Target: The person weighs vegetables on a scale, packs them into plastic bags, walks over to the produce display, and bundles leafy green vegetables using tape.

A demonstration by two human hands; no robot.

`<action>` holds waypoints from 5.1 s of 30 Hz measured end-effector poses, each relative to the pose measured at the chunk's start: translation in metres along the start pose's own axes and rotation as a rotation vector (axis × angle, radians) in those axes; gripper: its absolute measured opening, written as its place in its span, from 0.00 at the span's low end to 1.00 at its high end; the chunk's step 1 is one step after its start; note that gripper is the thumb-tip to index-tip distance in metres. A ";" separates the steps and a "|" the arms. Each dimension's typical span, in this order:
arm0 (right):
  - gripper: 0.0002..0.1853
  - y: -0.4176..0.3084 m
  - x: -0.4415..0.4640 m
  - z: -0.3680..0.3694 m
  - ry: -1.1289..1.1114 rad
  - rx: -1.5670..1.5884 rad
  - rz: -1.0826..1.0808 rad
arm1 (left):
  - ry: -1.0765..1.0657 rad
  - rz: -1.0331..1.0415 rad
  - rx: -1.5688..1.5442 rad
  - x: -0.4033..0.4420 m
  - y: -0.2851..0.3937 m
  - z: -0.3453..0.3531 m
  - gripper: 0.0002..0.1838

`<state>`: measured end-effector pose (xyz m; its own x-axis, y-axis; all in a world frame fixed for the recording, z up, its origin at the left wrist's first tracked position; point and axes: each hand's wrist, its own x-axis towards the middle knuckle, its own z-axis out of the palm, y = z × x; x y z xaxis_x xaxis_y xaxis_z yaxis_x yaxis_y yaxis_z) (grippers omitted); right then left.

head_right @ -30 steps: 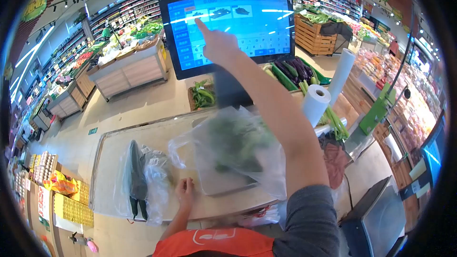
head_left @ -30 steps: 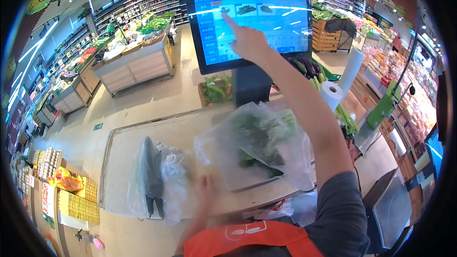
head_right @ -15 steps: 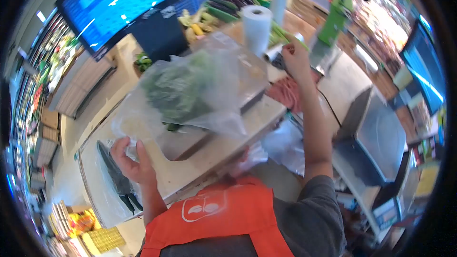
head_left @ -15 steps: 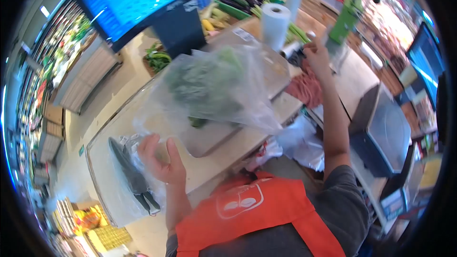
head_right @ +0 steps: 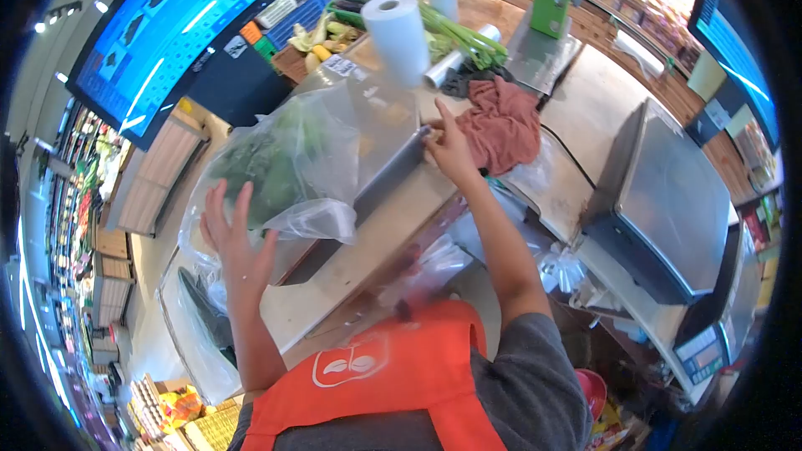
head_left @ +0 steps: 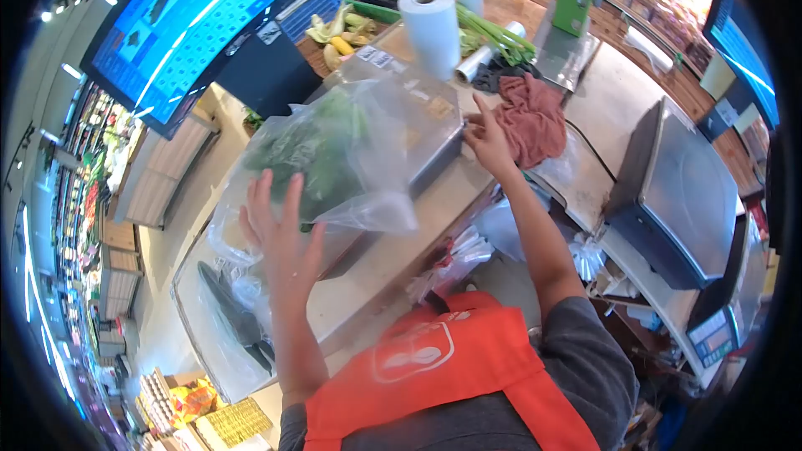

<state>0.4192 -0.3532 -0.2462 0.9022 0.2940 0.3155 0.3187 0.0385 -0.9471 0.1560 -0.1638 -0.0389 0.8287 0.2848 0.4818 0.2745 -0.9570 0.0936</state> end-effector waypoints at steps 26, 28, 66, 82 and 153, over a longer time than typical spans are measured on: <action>0.32 -0.142 0.100 0.118 -0.373 -0.595 -0.149 | 0.275 -0.051 -0.507 -0.006 -0.063 0.008 0.23; 0.37 -0.115 0.107 0.109 -0.579 -0.230 0.092 | 0.339 -0.312 -0.558 0.015 -0.089 0.001 0.31; 0.43 -0.128 -0.245 0.459 -0.538 -0.542 -0.514 | 0.789 -1.142 -1.155 -0.384 -0.407 -0.037 0.37; 0.39 -0.209 -0.344 0.730 -0.742 -0.394 -0.235 | 0.501 -1.315 -1.070 -0.415 -0.530 -0.078 0.25; 0.12 -0.003 0.198 1.257 -0.724 -0.848 0.029 | -1.269 -0.574 -0.167 0.018 -1.465 0.408 0.15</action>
<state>0.2314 0.9057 -0.2547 0.6184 0.7821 -0.0763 0.6451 -0.5607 -0.5192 -0.0316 1.2654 -0.5231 0.5168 0.4021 -0.7558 0.7349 -0.6612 0.1508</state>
